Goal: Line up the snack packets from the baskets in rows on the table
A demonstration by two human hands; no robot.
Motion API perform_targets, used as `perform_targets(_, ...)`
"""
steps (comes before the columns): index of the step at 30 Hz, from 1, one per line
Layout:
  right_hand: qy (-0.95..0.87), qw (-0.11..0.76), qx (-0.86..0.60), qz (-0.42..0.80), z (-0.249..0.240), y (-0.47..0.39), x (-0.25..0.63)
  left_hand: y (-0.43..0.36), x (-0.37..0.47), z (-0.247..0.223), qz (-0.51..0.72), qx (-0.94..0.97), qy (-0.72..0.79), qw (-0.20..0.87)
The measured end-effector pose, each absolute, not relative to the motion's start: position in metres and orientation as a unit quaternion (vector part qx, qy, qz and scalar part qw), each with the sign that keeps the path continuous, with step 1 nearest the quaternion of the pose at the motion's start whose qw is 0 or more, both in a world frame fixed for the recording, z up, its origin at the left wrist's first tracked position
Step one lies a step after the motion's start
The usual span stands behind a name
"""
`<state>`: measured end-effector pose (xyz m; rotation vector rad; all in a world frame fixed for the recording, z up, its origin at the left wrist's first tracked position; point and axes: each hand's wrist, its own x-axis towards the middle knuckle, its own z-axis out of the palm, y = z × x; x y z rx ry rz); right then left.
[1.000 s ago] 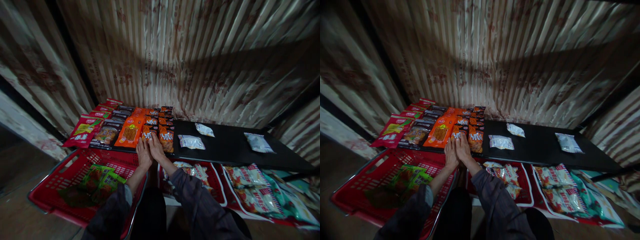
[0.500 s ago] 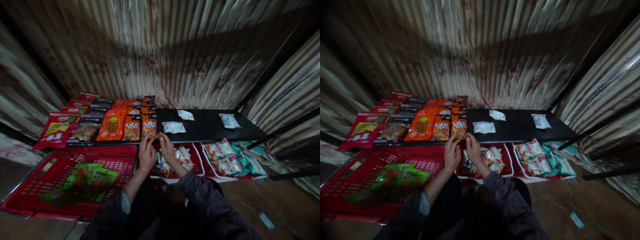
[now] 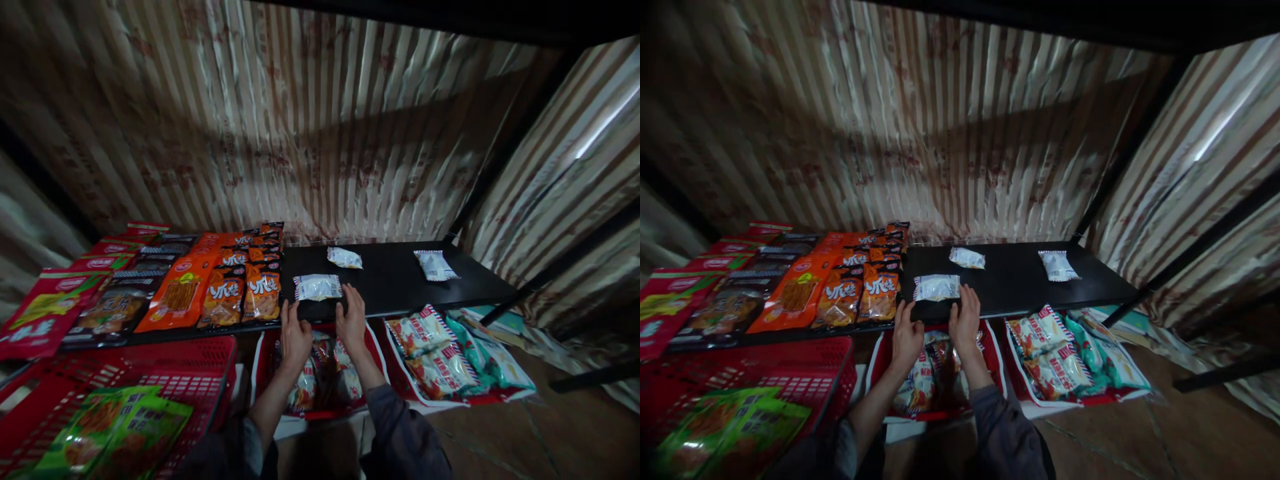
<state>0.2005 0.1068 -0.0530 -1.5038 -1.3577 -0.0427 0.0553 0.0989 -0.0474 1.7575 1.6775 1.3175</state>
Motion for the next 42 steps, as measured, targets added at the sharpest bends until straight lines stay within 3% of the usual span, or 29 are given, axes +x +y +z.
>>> perform_targets(10, -0.675, 0.383, -0.629, 0.036, -0.054, 0.132, 0.212, 0.136, 0.066, -0.056, 0.533, 0.613, 0.557, 0.171)
perform_targets(14, -0.693, 0.384, -0.609, 0.035, -0.054, 0.141, 0.214, 0.147, 0.069, -0.050, 0.572, 0.619, 0.500, 0.198)
perform_targets(26, -0.701, 0.375, -0.607, -0.025, -0.020, 0.142, 0.211, 0.149, 0.086, 0.024, 0.598, 0.689, 0.401, 0.078)
perform_targets(29, -0.719, 0.373, -0.586, -0.004, -0.010, 0.139, 0.213, 0.143, 0.084, 0.036, 0.596, 0.694, 0.393, 0.091)
perform_targets(33, -0.678, 0.416, -0.601, 0.074, 0.005, 0.139, 0.217, 0.145, 0.074, 0.046, 0.599, 0.677, 0.393, 0.170)
perform_targets(39, -0.467, 0.585, -0.576, 0.329, 0.018, 0.141, 0.223, 0.159, 0.055, 0.045, 0.637, 0.546, 0.468, 0.277)
perform_targets(42, -0.417, 0.595, -0.554, 0.406, 0.015, 0.140, 0.223, 0.165, 0.054, 0.038, 0.598, 0.518, 0.484, 0.374)
